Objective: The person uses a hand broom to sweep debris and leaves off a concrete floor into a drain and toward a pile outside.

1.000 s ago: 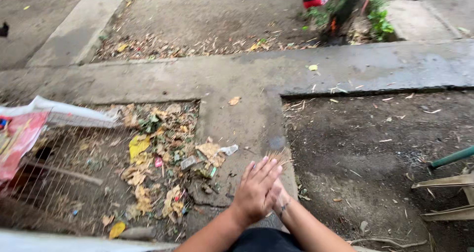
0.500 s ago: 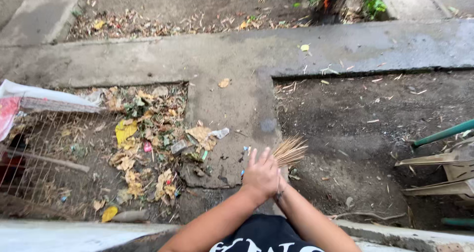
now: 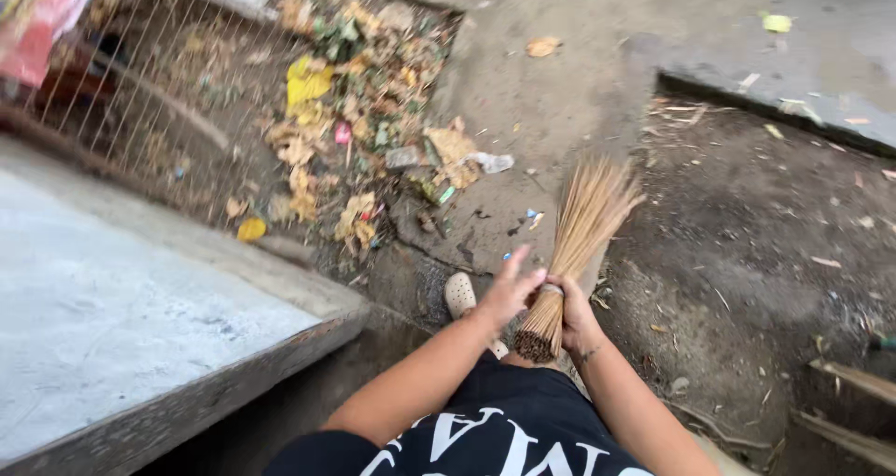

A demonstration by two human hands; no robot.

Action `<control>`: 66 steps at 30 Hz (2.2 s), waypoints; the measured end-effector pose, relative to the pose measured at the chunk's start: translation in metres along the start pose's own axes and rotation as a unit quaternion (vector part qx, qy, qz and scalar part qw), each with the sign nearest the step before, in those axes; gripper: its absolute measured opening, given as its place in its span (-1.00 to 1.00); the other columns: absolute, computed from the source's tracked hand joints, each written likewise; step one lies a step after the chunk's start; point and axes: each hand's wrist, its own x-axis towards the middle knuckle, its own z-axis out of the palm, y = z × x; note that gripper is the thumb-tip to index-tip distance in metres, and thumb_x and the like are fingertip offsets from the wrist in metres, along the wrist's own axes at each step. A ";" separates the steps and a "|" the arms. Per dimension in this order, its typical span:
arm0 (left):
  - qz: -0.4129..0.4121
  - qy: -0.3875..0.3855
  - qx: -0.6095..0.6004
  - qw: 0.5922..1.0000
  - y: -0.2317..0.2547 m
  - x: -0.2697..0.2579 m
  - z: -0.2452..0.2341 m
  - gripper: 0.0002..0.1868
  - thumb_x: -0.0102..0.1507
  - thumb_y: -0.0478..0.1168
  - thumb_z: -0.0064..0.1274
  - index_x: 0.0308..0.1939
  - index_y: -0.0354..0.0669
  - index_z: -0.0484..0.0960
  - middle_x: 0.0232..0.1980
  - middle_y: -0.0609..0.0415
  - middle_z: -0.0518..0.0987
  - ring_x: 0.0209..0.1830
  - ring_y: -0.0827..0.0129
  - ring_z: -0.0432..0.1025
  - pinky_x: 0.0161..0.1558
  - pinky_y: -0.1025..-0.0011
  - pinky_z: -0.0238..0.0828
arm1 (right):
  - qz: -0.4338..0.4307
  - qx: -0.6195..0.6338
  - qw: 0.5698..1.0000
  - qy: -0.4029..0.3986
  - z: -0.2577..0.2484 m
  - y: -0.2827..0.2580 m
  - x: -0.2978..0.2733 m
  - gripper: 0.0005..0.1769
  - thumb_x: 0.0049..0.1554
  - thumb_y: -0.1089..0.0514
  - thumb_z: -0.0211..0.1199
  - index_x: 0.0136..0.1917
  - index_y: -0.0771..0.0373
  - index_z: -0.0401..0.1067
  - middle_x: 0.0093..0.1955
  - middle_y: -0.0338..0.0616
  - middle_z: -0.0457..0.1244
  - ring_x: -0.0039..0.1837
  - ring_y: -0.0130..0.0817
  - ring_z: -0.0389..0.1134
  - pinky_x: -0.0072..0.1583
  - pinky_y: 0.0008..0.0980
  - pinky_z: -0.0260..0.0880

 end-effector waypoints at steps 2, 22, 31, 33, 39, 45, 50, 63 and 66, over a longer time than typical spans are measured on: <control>-0.171 0.124 0.040 0.977 -0.014 0.010 -0.053 0.03 0.23 -0.02 0.18 0.61 0.03 -0.16 0.43 -0.06 0.32 0.25 0.25 0.38 0.18 0.18 0.39 | 0.050 -0.142 0.986 0.065 0.004 0.015 0.029 -0.33 0.20 -0.30 0.09 0.29 0.29 0.38 0.24 0.13 0.30 0.29 0.01 0.31 0.33 -0.02 0.32; -0.190 0.534 -0.578 0.587 -0.401 -0.036 -0.222 -0.72 0.19 -0.10 0.24 -0.12 -0.11 0.57 -0.25 0.01 0.55 -0.30 0.09 0.49 -0.26 -0.03 0.56 | 0.185 -0.629 0.753 0.061 -0.075 0.004 0.223 -0.58 0.23 0.10 0.15 0.33 0.26 0.41 0.18 -0.18 0.32 0.15 -0.39 0.26 0.20 -0.39 0.26; 0.079 0.383 -0.506 0.769 -0.280 0.172 -0.275 -0.68 0.23 -0.23 0.20 -0.05 -0.26 0.44 -0.36 -0.02 0.55 -0.45 0.22 0.46 -0.38 0.25 0.46 | 0.195 -0.662 0.722 0.049 -0.096 -0.059 0.254 -0.57 0.26 0.17 0.11 0.38 0.31 0.31 0.27 -0.13 0.30 0.25 -0.42 0.29 0.29 -0.44 0.28; 0.026 0.462 -0.423 0.779 -0.255 0.125 -0.222 -0.49 0.12 -0.31 0.22 0.15 -0.10 0.46 -0.34 0.02 0.54 -0.56 0.36 0.46 -0.58 0.33 0.44 | 0.181 -0.651 0.737 0.032 -0.084 -0.063 0.267 -0.56 0.27 0.17 0.10 0.39 0.32 0.30 0.28 -0.12 0.29 0.25 -0.40 0.29 0.30 -0.43 0.27; 0.088 0.515 -0.619 0.587 -0.298 0.124 -0.105 -0.74 0.19 -0.29 0.18 -0.09 -0.23 0.50 -0.34 -0.01 0.49 -0.41 0.26 0.47 -0.32 0.30 0.54 | 0.181 -0.673 0.717 -0.006 -0.069 -0.094 0.286 -0.57 0.24 0.19 0.12 0.36 0.35 0.32 0.25 -0.05 0.33 0.33 -0.41 0.32 0.37 -0.41 0.25; 0.097 0.481 -0.641 0.590 -0.300 0.242 -0.226 -0.89 0.18 -0.21 0.14 -0.36 -0.10 0.52 -0.36 0.09 0.54 -0.33 0.30 0.48 -0.21 0.33 0.48 | 0.151 -0.647 0.747 0.009 -0.093 -0.128 0.289 -0.59 0.25 0.21 0.11 0.34 0.35 0.31 0.26 -0.07 0.31 0.32 -0.39 0.32 0.37 -0.40 0.26; 0.053 0.387 -0.460 0.798 -0.215 0.261 -0.267 -0.53 0.16 -0.34 0.17 0.06 -0.13 0.28 -0.39 -0.05 0.53 -0.50 0.19 0.47 -0.43 0.23 0.48 | 0.147 -0.668 0.727 0.056 -0.109 -0.151 0.291 -0.61 0.29 0.19 0.11 0.35 0.35 0.33 0.25 -0.10 0.35 0.24 -0.35 0.31 0.28 -0.41 0.28; -0.266 0.230 0.136 0.926 -0.252 0.216 -0.411 -0.87 0.10 -0.15 0.21 -0.46 -0.08 0.77 -0.34 0.09 0.72 -0.35 0.36 0.57 -0.21 0.32 0.46 | 0.136 -0.565 0.805 0.121 -0.129 -0.115 0.263 -0.61 0.29 0.22 0.07 0.37 0.34 0.32 0.25 -0.06 0.32 0.24 -0.39 0.33 0.26 -0.41 0.28; -0.156 0.366 -0.130 0.908 -0.200 0.225 -0.448 -0.34 0.10 -0.45 0.19 0.31 -0.32 0.42 -0.30 -0.10 0.58 -0.42 0.14 0.53 -0.40 0.19 0.55 | 0.112 -0.503 0.847 0.135 -0.132 -0.091 0.252 -0.62 0.28 0.24 0.09 0.34 0.36 0.30 0.25 -0.05 0.31 0.25 -0.39 0.33 0.32 -0.41 0.30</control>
